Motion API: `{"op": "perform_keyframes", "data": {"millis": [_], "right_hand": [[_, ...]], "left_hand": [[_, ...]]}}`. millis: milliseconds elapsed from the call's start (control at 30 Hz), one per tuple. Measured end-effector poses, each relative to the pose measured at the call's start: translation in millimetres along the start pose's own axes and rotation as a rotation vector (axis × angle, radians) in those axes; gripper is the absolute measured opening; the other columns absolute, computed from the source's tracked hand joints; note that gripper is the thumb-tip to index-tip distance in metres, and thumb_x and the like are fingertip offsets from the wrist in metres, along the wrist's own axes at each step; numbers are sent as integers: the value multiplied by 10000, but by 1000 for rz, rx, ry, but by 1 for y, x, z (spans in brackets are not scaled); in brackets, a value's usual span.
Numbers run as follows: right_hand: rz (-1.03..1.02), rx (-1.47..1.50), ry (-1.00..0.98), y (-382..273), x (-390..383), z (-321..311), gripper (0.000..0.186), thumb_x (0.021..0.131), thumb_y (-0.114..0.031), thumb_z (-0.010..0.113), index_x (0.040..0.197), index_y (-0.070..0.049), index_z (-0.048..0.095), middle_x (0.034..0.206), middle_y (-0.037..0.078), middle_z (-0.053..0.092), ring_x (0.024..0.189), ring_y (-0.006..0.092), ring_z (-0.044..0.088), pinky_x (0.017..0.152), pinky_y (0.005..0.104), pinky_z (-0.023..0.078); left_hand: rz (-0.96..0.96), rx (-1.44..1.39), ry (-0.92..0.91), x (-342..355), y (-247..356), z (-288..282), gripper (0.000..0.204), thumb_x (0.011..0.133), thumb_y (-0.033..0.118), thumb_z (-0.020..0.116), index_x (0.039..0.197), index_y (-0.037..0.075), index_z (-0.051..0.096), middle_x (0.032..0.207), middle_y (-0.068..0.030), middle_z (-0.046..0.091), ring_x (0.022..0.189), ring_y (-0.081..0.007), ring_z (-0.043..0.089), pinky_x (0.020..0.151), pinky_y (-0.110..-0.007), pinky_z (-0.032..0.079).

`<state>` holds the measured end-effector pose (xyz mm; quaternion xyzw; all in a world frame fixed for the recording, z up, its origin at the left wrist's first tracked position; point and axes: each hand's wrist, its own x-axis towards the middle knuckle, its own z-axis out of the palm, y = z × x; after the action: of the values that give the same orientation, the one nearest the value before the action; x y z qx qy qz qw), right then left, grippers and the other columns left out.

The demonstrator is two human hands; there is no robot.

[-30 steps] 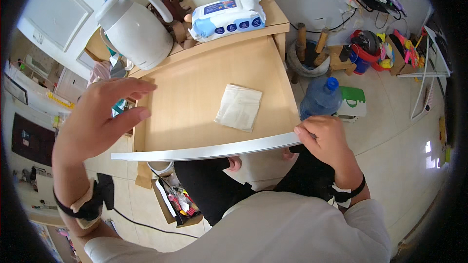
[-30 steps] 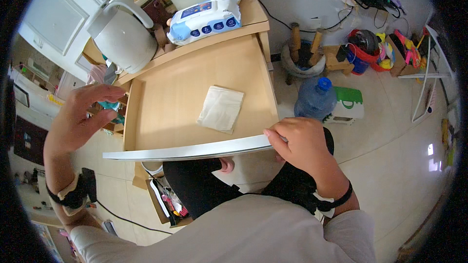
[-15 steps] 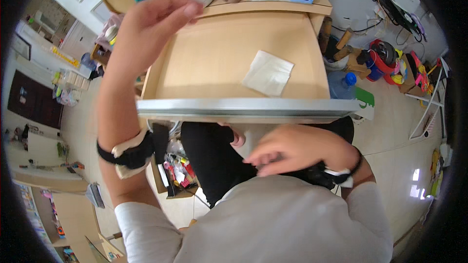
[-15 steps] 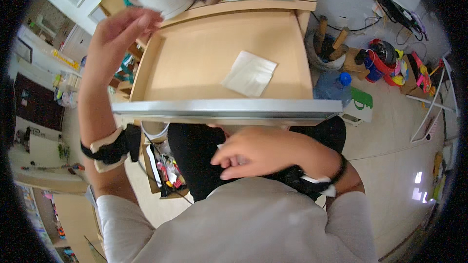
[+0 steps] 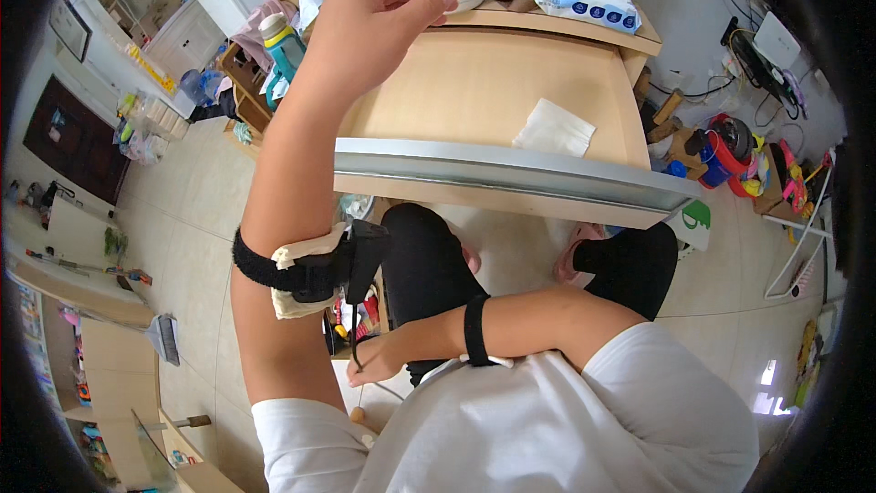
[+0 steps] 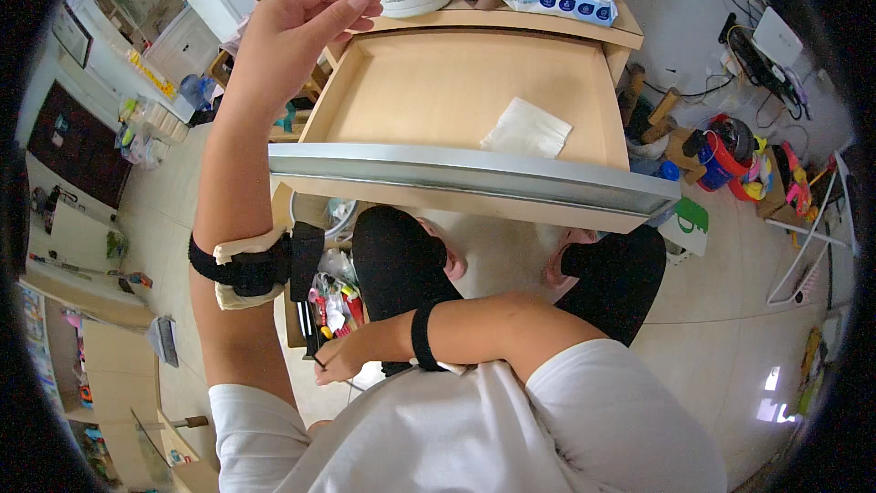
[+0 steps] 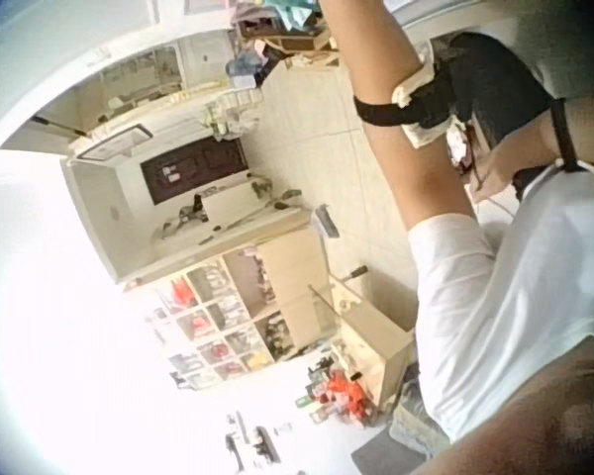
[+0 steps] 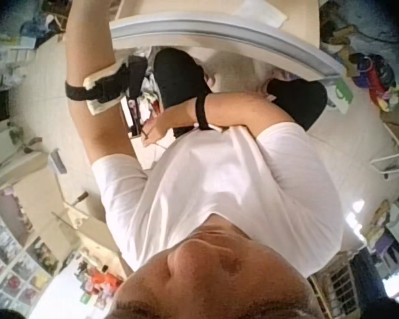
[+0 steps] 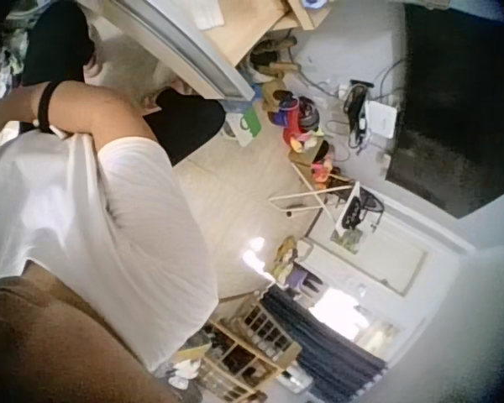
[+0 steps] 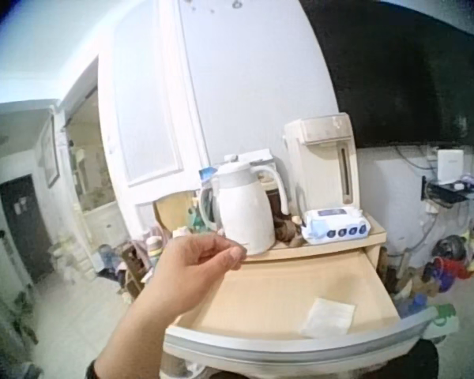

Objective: The person repairs a drawer by using a screwdriver to tighten a screw and then wipes the interior and exterior surfaces with a cloth. They apply a white substance to the joints and spread it along the seams using the cloth.

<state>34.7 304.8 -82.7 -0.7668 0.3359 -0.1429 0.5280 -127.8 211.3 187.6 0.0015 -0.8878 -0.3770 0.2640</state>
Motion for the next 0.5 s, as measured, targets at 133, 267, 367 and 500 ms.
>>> {"op": "perform_keyframes", "data": {"millis": [133, 267, 367, 500], "right_hand": [[-595, -8, 517, -4, 30, -12, 193, 900, -176, 508, 835, -4, 567, 728, 170, 584, 691, 306, 563, 626, 403, 425], [-414, 130, 648, -55, 3, -77, 62, 848, -53, 534, 887, -15, 563, 773, 176, 602, 711, 324, 578, 620, 390, 435], [-404, -130, 1104, -71, -34, -101, 75, 803, -24, 540, 876, -14, 552, 791, 168, 613, 731, 323, 576, 642, 376, 449], [-136, -72, 1109, -65, -79, -131, 118, 818, -68, 540, 924, -29, 576, 894, 202, 630, 868, 338, 610, 726, 416, 468]], "left_hand": [[67, 58, -33, 8, -1, -14, 287, 930, 239, 582, 1057, -11, 643, 971, -53, 680, 867, -114, 627, 801, -255, 483], [83, 160, -20, 17, 8, -24, 282, 927, 238, 586, 1047, -9, 648, 955, -65, 684, 877, -135, 632, 814, -268, 489], [184, 136, -50, 33, 11, -33, 282, 928, 243, 585, 1047, -5, 649, 962, -66, 683, 885, -139, 634, 823, -272, 490], [212, 134, -111, 46, 19, -28, 283, 932, 253, 577, 1036, 0, 649, 960, -65, 680, 886, -140, 633, 821, -274, 493]]}}
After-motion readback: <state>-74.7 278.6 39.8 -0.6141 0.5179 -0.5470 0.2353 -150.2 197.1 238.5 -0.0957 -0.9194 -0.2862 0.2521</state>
